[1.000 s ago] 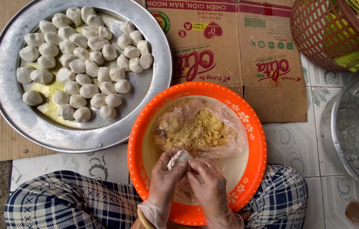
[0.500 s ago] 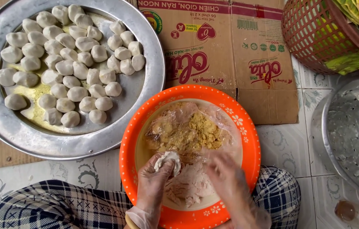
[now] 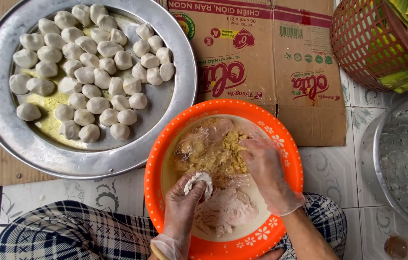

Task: Forming small dough balls with filling by hand and arranging them on a large metal tray.

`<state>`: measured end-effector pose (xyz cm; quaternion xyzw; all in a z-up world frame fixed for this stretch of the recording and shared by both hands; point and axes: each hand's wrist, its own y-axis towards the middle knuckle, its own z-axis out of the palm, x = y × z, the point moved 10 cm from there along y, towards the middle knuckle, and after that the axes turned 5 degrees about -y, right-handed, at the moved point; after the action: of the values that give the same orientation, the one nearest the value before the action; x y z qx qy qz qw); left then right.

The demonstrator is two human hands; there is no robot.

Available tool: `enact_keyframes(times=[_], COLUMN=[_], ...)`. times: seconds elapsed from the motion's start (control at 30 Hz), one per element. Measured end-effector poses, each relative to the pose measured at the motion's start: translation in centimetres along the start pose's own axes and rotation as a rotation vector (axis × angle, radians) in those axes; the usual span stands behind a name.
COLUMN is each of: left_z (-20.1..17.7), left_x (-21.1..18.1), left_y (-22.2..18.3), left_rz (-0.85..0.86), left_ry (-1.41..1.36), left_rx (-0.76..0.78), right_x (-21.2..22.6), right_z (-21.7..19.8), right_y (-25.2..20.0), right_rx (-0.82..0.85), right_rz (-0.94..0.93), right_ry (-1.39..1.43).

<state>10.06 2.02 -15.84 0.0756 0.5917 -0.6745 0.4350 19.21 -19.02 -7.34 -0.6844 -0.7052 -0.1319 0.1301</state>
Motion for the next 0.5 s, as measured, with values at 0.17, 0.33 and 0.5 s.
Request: enact_keyframes(times=[0.17, 0.33, 0.5], left_z=[1.5, 4.9, 7.7], left_x=[1.4, 0.7, 0.9], left_y=[0.5, -0.2, -1.2], left_rz=[-0.048, -0.157, -0.198], left_ry=[-0.144, -0.069, -0.218], left_rx=[0.166, 0.137, 0.390], right_x=[-3.6, -2.1, 2.3], right_z=[0.0, -0.7, -0.9], right_y=[-3.1, -6.4, -5.2], right_rx=[0.183, 0.214, 0.083], right_rz=[0.735, 0.922, 0.177], right_ry=[0.699, 0.834, 0.575])
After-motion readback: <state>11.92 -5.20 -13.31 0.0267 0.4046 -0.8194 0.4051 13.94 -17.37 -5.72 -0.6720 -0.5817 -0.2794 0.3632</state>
